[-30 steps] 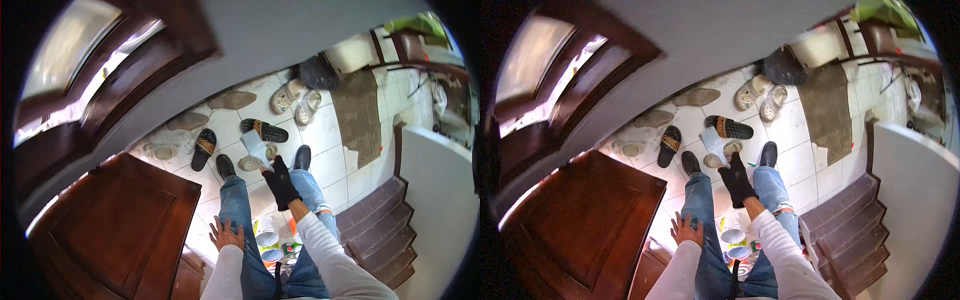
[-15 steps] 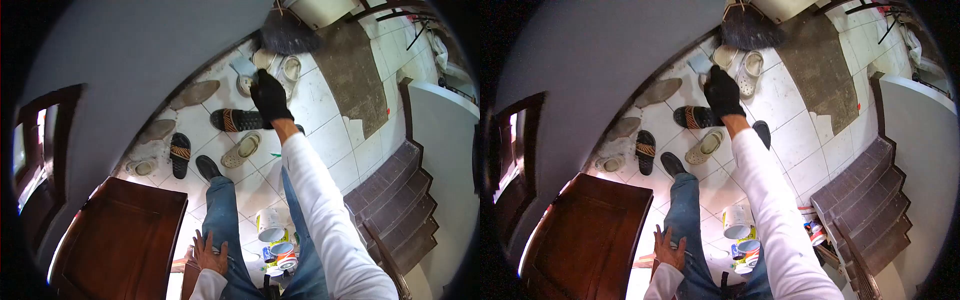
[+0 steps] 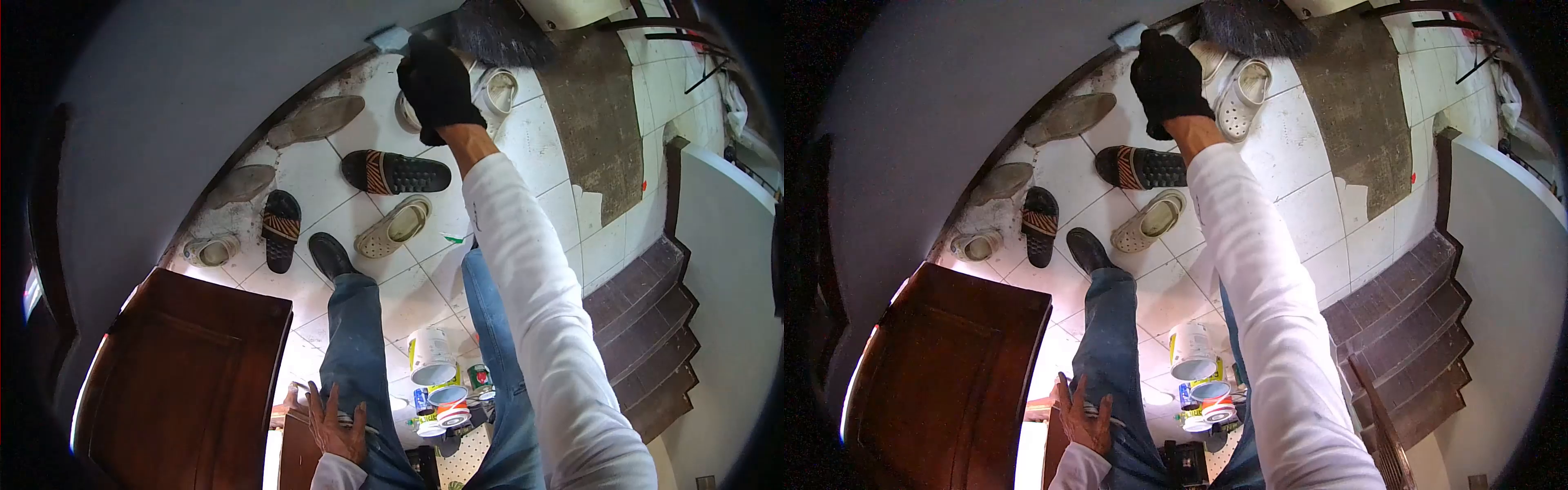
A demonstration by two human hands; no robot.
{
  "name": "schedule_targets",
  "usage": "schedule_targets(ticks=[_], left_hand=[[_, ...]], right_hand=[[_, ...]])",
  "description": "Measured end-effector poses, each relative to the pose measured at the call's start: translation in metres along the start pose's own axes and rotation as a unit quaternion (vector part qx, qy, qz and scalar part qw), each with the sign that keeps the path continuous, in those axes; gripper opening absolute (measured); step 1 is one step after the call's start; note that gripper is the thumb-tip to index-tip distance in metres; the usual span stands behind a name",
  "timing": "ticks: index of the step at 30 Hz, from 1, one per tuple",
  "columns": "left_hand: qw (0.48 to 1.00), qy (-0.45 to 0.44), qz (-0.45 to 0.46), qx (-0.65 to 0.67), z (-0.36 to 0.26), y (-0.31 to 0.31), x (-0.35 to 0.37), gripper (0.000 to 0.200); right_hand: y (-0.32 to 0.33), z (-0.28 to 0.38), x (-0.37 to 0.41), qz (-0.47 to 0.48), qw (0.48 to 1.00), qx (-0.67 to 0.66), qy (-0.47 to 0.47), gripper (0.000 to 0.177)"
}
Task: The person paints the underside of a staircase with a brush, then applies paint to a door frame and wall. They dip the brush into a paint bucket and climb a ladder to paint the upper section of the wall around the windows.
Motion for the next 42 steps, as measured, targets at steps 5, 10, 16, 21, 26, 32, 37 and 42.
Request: schedule_targets(ticks=[5,10,16,21,26,32,37,42], left_hand=[[1.0,-0.003,-0.006,-0.012,0.002,0.0,-0.002,0.068],[1.0,0.0,0.002,-0.007,0.003,0.001,-0.004,0.069],[1.0,0.009,0.006,-0.013,0.002,0.0,-0.005,0.07],[1.0,0.008,0.007,-0.002,0.002,-0.002,-0.005,0.07],[1.0,0.019,0.013,-0.002,0.0,0.0,-0.005,0.07],[1.0,0.017,0.014,-0.011,-0.005,0.003,-0.005,0.07],[0.999,0.011,0.007,-0.041,-0.001,0.003,-0.004,0.07],[0.984,0.131,0.08,-0.088,-0.069,0.037,0.014,0.073]], right_hand=[[0.067,0.025,0.002,-0.046,0.997,-0.035,0.044,0.03],[0.089,0.02,0.04,-0.02,0.997,-0.065,-0.04,0.048],[0.019,-0.025,0.039,-0.019,0.998,0.02,0.059,0.036],[-0.001,-0.028,-0.012,-0.083,0.98,0.085,0.157,0.007],[0.073,0.014,0.007,-0.107,0.987,-0.027,0.115,0.028],[0.037,0.0,0.046,-0.033,0.999,-0.017,0.021,0.026],[-0.001,-0.001,0.009,-0.066,0.997,-0.035,0.038,0.026],[0.076,0.035,0.032,-0.059,0.995,-0.071,-0.038,0.034]])
Point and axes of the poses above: each hand's wrist, its own x-axis away from the middle knuckle, its own y-axis out of the back of the hand, z = x × y, the point moved 1 cm from there along -x, towards the middle knuckle, and after that the axes turned 13 degrees about y, right-handed, at the moved point
